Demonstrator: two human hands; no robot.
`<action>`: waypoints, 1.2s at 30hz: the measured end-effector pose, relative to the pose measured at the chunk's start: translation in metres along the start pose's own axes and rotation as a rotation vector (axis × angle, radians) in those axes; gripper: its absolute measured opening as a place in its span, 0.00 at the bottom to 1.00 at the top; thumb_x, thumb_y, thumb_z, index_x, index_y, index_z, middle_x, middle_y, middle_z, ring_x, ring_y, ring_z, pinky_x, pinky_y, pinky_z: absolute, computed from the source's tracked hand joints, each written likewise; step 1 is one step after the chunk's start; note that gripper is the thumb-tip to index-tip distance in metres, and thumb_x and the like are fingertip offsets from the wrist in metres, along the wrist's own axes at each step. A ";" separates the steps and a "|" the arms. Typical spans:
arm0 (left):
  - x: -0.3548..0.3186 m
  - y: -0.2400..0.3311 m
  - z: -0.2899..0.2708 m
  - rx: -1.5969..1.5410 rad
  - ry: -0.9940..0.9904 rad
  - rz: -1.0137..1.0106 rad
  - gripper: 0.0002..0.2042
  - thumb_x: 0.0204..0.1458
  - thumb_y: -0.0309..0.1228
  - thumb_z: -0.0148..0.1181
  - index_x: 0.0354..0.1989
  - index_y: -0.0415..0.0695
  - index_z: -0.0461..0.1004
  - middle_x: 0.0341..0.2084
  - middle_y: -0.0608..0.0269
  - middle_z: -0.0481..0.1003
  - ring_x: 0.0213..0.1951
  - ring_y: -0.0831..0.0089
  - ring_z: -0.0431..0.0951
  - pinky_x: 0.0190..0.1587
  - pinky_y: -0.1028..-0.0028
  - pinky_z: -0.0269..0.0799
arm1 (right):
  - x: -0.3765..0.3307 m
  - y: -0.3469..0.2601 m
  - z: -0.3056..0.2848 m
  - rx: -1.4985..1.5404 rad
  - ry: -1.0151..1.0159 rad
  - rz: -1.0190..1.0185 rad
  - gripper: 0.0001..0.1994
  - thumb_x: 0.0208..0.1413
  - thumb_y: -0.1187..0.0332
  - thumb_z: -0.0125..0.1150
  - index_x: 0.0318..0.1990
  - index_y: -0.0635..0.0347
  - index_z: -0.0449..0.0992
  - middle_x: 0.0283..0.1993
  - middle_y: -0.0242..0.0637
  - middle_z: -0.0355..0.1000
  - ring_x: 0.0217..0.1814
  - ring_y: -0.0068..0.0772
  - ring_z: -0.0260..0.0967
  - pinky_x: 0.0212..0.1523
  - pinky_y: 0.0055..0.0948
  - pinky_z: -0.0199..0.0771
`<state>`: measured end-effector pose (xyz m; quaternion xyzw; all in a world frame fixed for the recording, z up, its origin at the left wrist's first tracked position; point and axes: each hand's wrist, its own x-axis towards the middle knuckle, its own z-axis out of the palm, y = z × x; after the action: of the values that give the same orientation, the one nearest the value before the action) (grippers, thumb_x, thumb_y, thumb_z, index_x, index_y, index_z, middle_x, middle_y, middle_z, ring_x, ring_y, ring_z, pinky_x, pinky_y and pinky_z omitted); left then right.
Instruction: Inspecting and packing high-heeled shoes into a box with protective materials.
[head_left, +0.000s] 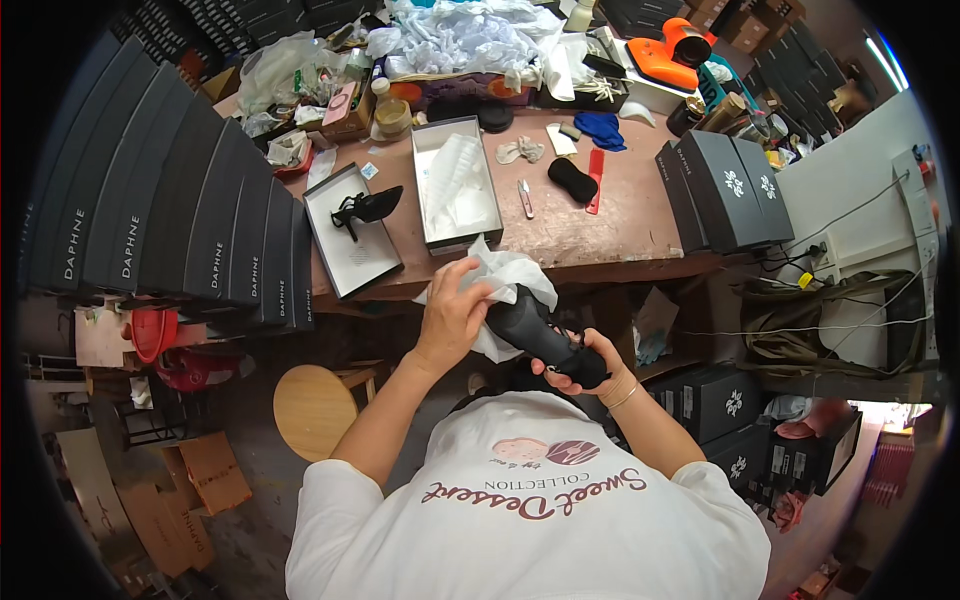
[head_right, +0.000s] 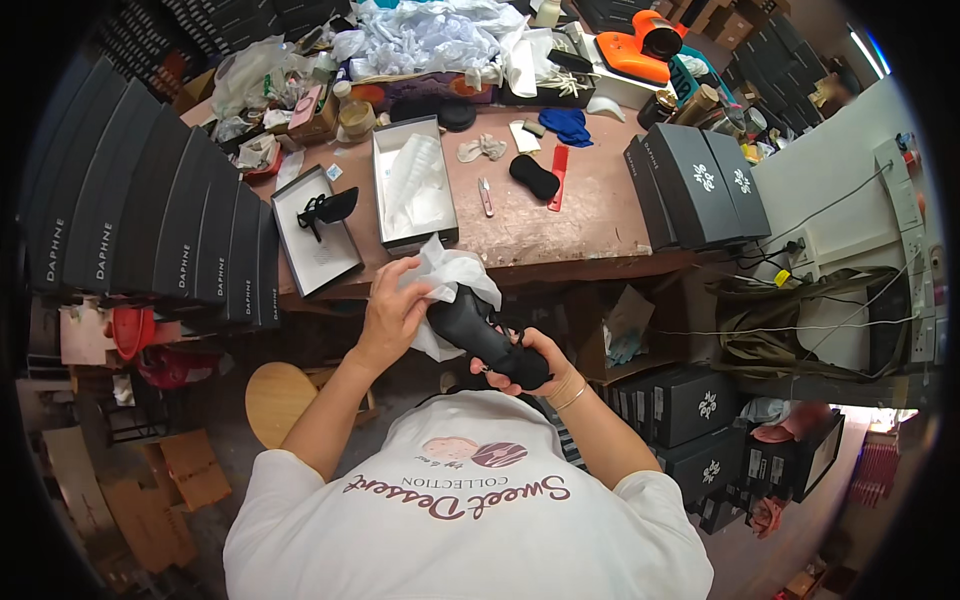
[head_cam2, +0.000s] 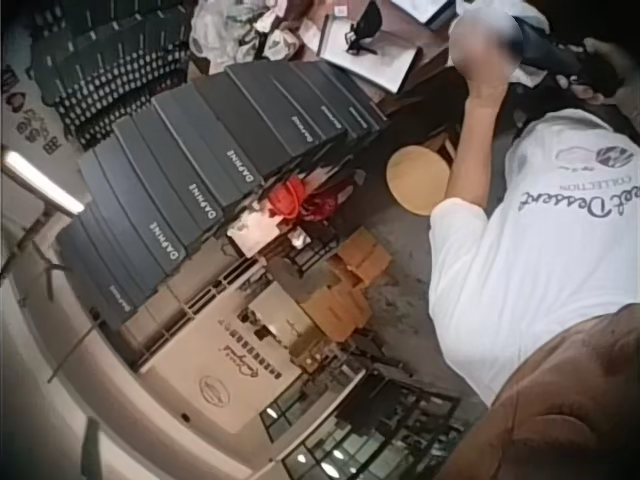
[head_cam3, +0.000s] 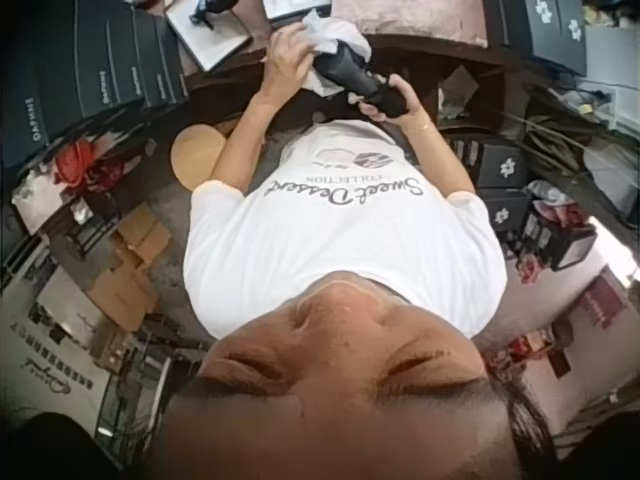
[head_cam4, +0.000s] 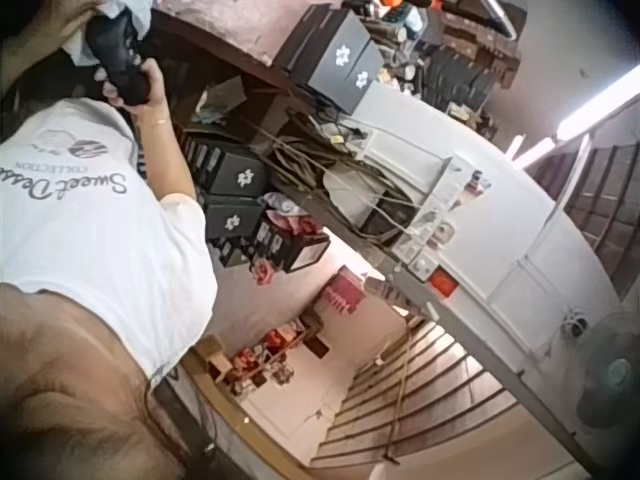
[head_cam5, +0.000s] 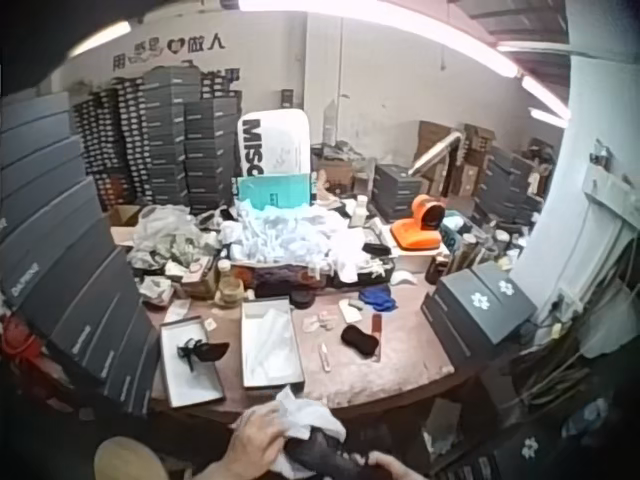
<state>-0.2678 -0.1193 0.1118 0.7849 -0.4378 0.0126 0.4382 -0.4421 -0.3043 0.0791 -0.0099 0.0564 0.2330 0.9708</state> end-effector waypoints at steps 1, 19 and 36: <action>0.002 0.007 -0.001 0.003 0.032 0.077 0.09 0.42 0.22 0.60 0.34 0.41 0.75 0.42 0.56 0.71 0.48 0.55 0.69 0.50 0.62 0.65 | 0.000 0.000 0.001 -0.015 -0.022 0.000 0.27 0.51 0.61 0.44 0.59 0.64 0.57 0.50 0.63 0.63 0.32 0.39 0.66 0.23 0.28 0.71; -0.011 0.078 0.065 -0.530 -0.203 0.367 0.14 0.39 0.15 0.60 0.38 0.39 0.72 0.32 0.54 0.73 0.27 0.60 0.76 0.27 0.70 0.73 | 0.020 -0.032 0.006 -1.049 0.520 -0.671 0.17 0.59 0.64 0.51 0.51 0.63 0.66 0.50 0.41 0.68 0.53 0.33 0.66 0.52 0.31 0.68; 0.173 0.062 0.144 -0.633 -0.495 0.118 0.10 0.44 0.21 0.60 0.37 0.38 0.71 0.31 0.55 0.72 0.32 0.57 0.75 0.33 0.67 0.72 | 0.015 -0.214 -0.013 -1.813 1.204 -0.653 0.12 0.55 0.65 0.53 0.41 0.64 0.72 0.39 0.46 0.72 0.44 0.42 0.71 0.42 0.34 0.71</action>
<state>-0.2567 -0.3508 0.1348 0.5641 -0.5568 -0.2870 0.5380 -0.3331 -0.4893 0.0632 -0.8335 0.3192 -0.1188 0.4350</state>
